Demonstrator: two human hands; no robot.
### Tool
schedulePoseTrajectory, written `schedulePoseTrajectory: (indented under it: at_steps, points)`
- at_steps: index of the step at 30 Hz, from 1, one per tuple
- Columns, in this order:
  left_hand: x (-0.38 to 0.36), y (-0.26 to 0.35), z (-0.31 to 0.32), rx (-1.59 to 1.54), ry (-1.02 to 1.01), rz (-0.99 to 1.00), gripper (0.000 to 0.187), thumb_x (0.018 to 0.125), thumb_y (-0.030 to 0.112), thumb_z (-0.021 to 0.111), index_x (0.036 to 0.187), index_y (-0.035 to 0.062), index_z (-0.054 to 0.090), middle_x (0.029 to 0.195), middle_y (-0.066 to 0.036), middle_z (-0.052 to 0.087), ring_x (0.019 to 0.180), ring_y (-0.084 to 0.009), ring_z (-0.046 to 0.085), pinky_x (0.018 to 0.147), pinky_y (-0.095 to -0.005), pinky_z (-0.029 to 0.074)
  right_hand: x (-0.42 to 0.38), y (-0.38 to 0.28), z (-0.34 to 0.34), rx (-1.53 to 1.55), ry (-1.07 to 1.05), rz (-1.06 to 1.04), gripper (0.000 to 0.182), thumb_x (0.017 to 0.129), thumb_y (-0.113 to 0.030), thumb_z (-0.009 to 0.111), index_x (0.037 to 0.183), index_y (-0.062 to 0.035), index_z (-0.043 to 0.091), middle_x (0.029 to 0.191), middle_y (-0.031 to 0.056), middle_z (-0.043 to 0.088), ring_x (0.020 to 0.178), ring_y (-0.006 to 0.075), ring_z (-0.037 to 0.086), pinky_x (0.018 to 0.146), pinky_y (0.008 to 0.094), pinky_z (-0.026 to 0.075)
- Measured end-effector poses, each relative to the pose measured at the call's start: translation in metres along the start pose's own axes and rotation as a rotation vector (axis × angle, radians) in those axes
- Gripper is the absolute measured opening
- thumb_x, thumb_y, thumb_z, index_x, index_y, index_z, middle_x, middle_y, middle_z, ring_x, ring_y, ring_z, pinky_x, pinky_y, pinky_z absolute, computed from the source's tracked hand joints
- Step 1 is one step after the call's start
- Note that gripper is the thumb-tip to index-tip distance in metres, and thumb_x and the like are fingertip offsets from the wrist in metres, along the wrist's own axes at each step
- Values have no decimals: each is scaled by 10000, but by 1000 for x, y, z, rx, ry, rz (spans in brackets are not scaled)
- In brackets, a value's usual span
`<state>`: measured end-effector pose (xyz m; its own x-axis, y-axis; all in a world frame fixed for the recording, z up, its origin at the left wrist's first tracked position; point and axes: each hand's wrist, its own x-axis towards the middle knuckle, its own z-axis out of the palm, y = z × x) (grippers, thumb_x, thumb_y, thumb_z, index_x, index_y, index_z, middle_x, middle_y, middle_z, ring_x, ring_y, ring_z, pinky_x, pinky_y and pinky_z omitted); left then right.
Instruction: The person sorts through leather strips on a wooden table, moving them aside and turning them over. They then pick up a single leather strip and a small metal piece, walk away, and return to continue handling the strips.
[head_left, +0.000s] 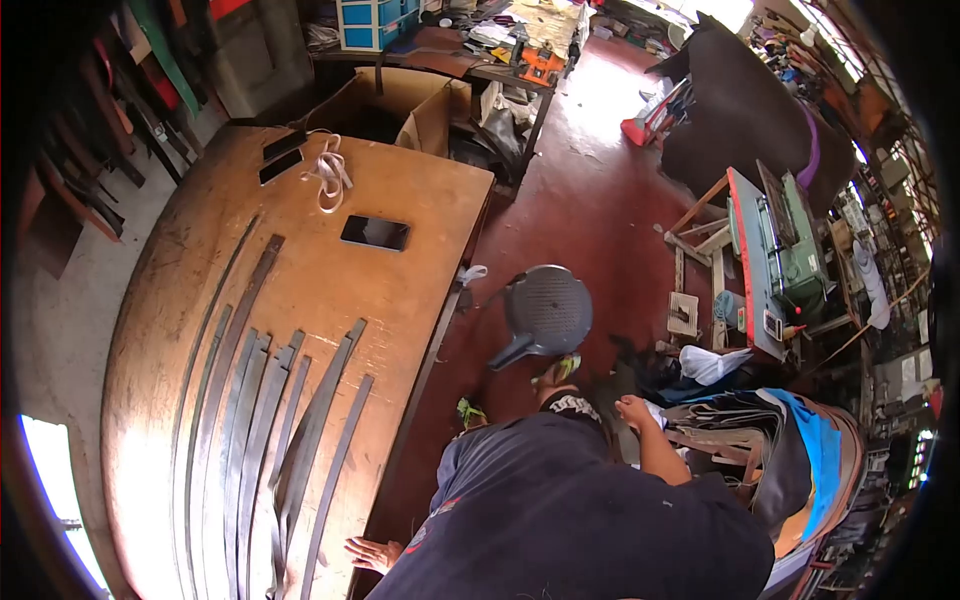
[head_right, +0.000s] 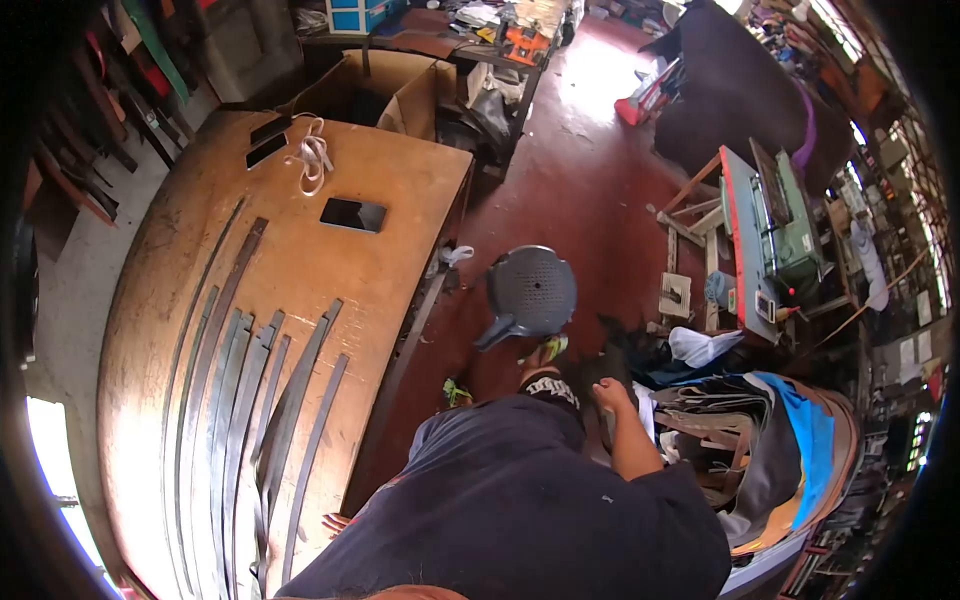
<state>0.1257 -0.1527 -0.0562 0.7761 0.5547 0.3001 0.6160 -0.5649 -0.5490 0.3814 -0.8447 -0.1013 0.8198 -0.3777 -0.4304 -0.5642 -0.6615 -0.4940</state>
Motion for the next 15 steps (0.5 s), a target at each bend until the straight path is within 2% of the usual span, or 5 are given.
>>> schedulePoseTrajectory:
  at_steps: [4, 6, 7, 11, 15]
  points:
    - [3, -5, 14, -57, -157, -91, 1052, 723, 247, 707, 1484, -73, 55, 1582, -241, 41, 1484, -357, 23, 1166, -573, 134, 22, -8, -15, -67, -92, 95, 334, 852, -312, 648, 1006, -15, 653, 775, 91, 667, 607, 189, 621, 528, 334, 490]
    - [8, 14, 17, -108, -237, -159, 1050, 725, 244, 703, 1485, -73, 51, 1583, -240, 38, 1484, -357, 24, 1165, -571, 140, 43, -18, -27, -297, -200, -6, 284, 867, -308, 614, 893, -27, 646, 707, 86, 637, 565, 195, 598, 472, 344, 465]
    - [7, 21, 15, -131, -284, -188, 1049, 727, 242, 701, 1486, -73, 49, 1583, -240, 37, 1484, -358, 25, 1165, -569, 142, 43, -17, -31, -199, -212, -98, 265, 869, -294, 601, 812, -36, 624, 672, 86, 613, 521, 200, 567, 439, 353, 446]
    - [3, 33, 2, -198, -465, -283, 1045, 732, 236, 693, 1489, -72, 41, 1584, -239, 32, 1484, -359, 27, 1164, -565, 154, 65, -25, -36, -129, -242, -67, 253, 863, -283, 600, 794, -39, 617, 644, 90, 596, 482, 204, 541, 404, 358, 429]
    - [2, 22, -14, -229, -630, -354, 1041, 738, 229, 684, 1491, -71, 32, 1586, -238, 27, 1484, -359, 29, 1162, -560, 165, 102, -47, -39, -268, -278, 18, 294, 890, -325, 564, 767, -62, 612, 630, 102, 562, 441, 248, 522, 387, 386, 414]
